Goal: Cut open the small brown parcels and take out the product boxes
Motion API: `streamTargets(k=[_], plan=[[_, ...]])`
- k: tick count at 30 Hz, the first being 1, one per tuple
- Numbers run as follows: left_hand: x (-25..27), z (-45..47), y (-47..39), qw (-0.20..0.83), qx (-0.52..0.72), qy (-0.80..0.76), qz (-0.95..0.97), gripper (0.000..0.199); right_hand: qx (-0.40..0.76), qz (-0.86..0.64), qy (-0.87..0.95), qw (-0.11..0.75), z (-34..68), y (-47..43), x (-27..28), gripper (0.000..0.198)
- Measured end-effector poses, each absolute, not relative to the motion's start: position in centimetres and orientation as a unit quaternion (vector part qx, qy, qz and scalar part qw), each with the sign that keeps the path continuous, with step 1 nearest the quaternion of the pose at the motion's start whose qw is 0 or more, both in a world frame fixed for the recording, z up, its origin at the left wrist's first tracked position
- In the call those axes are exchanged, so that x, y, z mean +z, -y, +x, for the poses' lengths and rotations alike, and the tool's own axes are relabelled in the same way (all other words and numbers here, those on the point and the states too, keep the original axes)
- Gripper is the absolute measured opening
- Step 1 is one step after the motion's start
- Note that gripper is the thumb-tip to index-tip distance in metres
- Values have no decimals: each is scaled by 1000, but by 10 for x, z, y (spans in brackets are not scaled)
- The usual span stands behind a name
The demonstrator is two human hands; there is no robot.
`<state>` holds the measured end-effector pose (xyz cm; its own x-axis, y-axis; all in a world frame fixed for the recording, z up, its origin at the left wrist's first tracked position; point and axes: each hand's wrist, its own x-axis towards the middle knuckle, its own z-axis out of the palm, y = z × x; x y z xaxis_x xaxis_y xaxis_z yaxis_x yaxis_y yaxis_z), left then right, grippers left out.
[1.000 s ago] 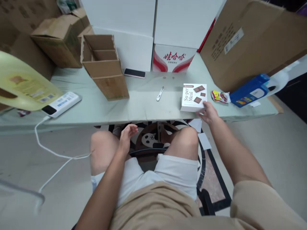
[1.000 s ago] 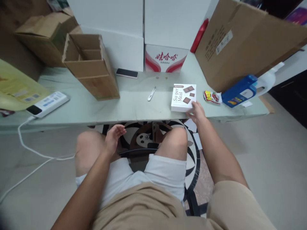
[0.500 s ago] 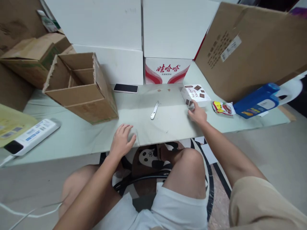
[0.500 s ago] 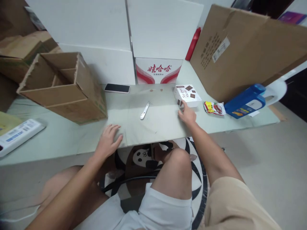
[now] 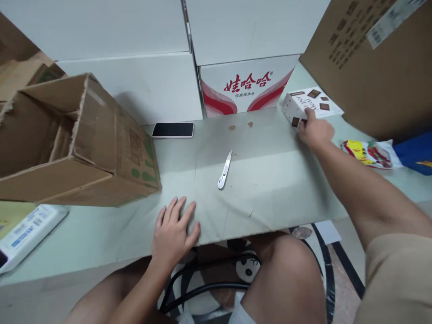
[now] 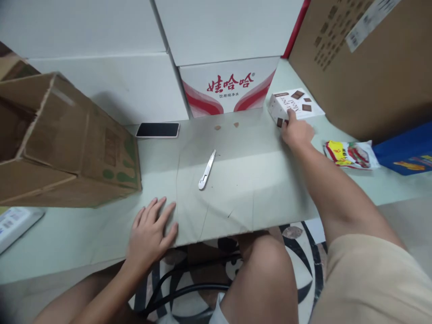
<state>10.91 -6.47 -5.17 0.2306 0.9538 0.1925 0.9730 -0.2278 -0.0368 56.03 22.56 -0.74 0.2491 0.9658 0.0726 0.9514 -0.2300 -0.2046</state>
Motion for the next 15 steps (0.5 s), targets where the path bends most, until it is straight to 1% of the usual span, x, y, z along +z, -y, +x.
streamTargets(k=[3,5,7,10,15], plan=[[-52,109,63,78,-59,610,-787,50,66,-755,651,31,562,-253,-16,81],[-52,109,63,76,-62,612,-785,49,88,-738,669,-3,557,-257,-25,75],[-52,110,63,71,-72,618,-780,49,80,-747,660,-13,550,-250,-35,67],[-52,112,64,56,-84,625,-774,49,68,-742,667,-14,540,-224,-42,68],[-46,117,65,8,-86,644,-760,52,71,-740,669,-19,525,-168,-39,69]])
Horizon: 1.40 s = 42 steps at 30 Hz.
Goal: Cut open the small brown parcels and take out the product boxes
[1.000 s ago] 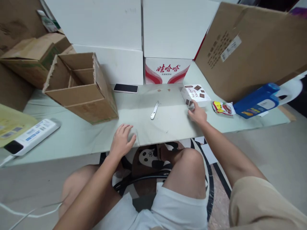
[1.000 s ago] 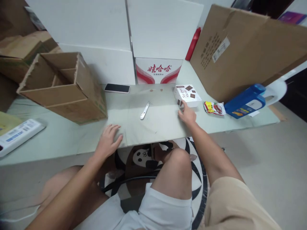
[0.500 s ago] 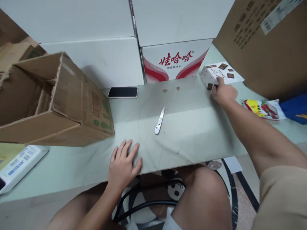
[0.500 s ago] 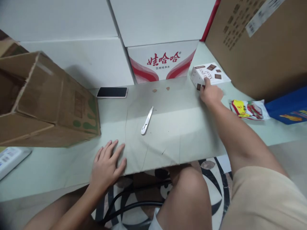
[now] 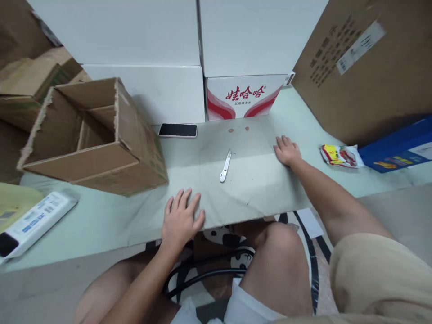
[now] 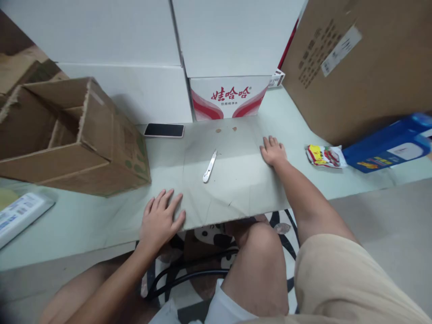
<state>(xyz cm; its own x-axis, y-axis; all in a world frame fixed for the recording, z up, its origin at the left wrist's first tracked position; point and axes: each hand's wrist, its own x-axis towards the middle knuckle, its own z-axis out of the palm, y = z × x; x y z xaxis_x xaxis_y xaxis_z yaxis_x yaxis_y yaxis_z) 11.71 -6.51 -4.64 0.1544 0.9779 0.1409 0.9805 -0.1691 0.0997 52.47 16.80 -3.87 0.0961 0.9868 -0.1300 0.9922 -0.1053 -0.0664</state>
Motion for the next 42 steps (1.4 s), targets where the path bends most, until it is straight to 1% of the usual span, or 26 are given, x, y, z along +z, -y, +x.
streamTargets(k=[5,12,14,16,17,18,19,21,22,24,25,26,27,29,30,31,32,33,35,37,38,39,42], plan=[[-38,122,68,-38,-99,654,-749,53,-79,738,-669,31,505,-104,-38,70],[-37,125,77,-116,-169,651,-731,52,-73,728,-679,52,472,-24,-30,69],[-32,124,75,-172,-196,637,-726,44,-92,712,-692,71,461,-15,-15,62],[-25,117,70,-239,-239,591,-732,36,-124,685,-712,85,441,-11,9,50],[-21,112,66,-269,-262,564,-735,34,-151,667,-726,65,426,-10,23,47],[-17,106,61,-294,-281,545,-733,33,-187,645,-740,24,406,-8,38,46],[-13,100,56,-313,-296,534,-727,32,-231,618,-751,-38,382,-7,53,48],[-8,89,46,-331,-319,543,-703,32,-331,544,-751,-177,322,-3,84,59],[-6,85,42,-336,-328,555,-687,33,-372,505,-746,-224,288,-2,99,66],[-4,79,35,-340,-342,580,-657,36,-446,445,-724,-281,221,-3,123,80],[-3,78,33,-339,-348,593,-642,36,-481,434,-700,-301,190,-5,132,80],[-3,77,32,-335,-354,606,-629,35,-516,425,-675,-313,163,-9,138,75],[-3,76,31,-329,-361,619,-616,33,-544,421,-654,-314,140,-12,142,65],[-2,74,31,-309,-379,640,-592,30,-565,425,-644,-292,109,-21,143,38],[-1,72,32,-302,-389,645,-584,28,-556,429,-655,-280,101,-24,141,25],[-1,69,33,-304,-400,640,-581,26,-538,435,-668,-275,98,-27,138,16],[0,67,34,-314,-413,626,-583,24,-518,443,-675,-282,100,-29,135,17],[2,65,36,-332,-426,602,-588,22,-500,455,-672,-303,105,-32,132,24],[5,63,40,-383,-443,534,-610,18,-482,490,-625,-370,125,-36,126,36],[6,65,47,-405,-459,475,-633,19,-479,520,-554,-440,151,-41,121,37],[6,66,50,-382,-477,466,-640,22,-481,529,-522,-466,165,-44,118,34],[6,68,54,-335,-504,469,-643,25,-485,534,-493,-486,179,-46,114,29],[3,68,59,-138,-587,504,-618,33,-503,544,-432,-515,216,-44,101,17]])
